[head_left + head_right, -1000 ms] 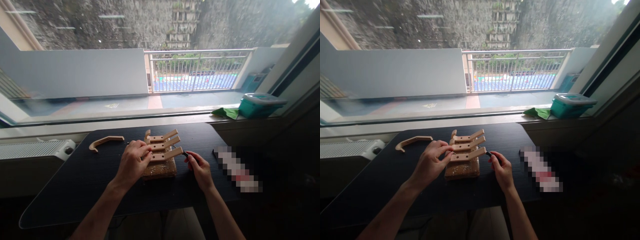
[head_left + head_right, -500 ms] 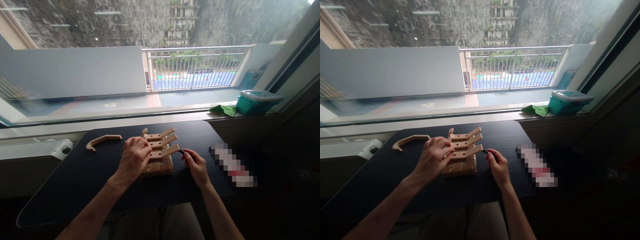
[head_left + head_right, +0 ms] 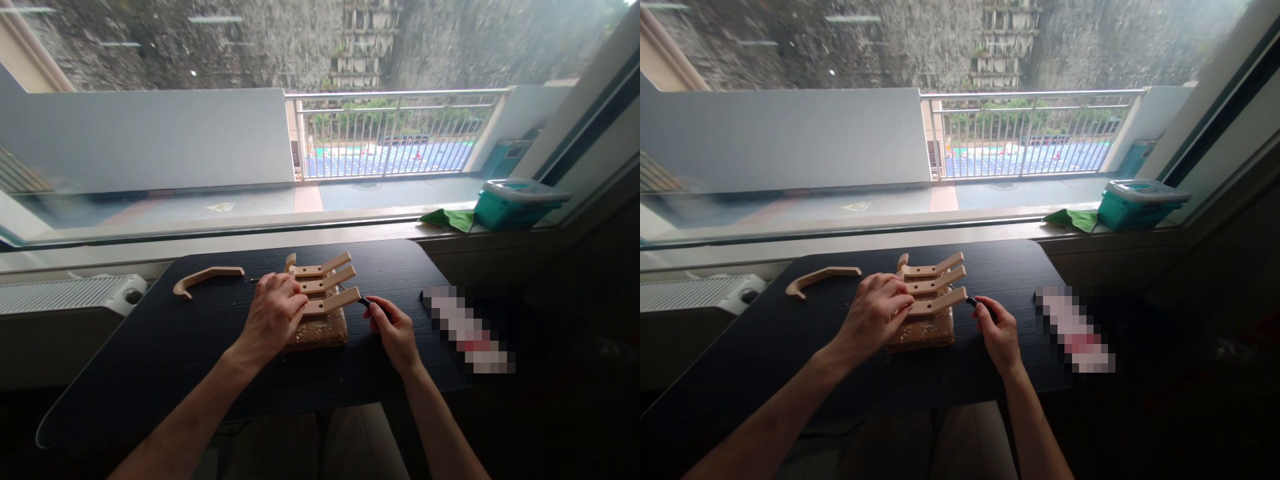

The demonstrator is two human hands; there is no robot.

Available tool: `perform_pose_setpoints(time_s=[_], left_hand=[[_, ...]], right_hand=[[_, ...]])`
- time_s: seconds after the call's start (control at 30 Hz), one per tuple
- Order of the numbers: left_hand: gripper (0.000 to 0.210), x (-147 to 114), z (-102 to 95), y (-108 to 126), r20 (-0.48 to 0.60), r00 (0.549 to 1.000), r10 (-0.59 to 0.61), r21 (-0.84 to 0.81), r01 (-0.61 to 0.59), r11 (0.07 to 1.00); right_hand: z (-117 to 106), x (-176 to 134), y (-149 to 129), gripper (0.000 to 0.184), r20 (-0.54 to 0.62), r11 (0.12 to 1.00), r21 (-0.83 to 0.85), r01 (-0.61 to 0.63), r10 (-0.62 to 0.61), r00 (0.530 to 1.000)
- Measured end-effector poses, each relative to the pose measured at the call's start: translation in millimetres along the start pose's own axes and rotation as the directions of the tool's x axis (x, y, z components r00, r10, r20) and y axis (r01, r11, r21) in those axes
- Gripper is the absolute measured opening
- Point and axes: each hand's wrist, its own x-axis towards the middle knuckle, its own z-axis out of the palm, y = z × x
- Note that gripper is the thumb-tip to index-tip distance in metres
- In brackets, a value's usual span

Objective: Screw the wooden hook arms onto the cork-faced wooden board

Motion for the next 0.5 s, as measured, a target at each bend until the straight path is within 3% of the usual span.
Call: perform_pose_setpoints(time_s=[0.17,0.33,0.43,0.5], left_hand=[[0.015,-2.0,3.6,2.0,-0.017,1.0,-0.015,-0.027,0.014,1.0],[0.013,-4.8,6.9,3.8,-0.065,0.994,-0.085,-0.058,0.081,0.995],[0.013,-5.7,9.2,3.8,-0.087,0.99,-0.109,-0.076,0.102,0.992],[0.013,-5.8,10.7,3.1,-0.089,0.99,-0.113,-0.083,0.106,0.991]], right_hand=[[0.2,0.9,2.3,0.033,0.003,1.0,0.027,-0.005,0.005,1.0],[-7.5,-0.1,-11.4,0.031,-0.105,0.988,0.152,0.019,-0.003,0.995],[-9.3,-3.0,-41.5,0.03,-0.044,0.997,-0.009,0.071,-0.071,0.997],[-4.7,-4.3,-64.3,0.029,0.107,0.965,-0.233,0.122,-0.099,0.989]])
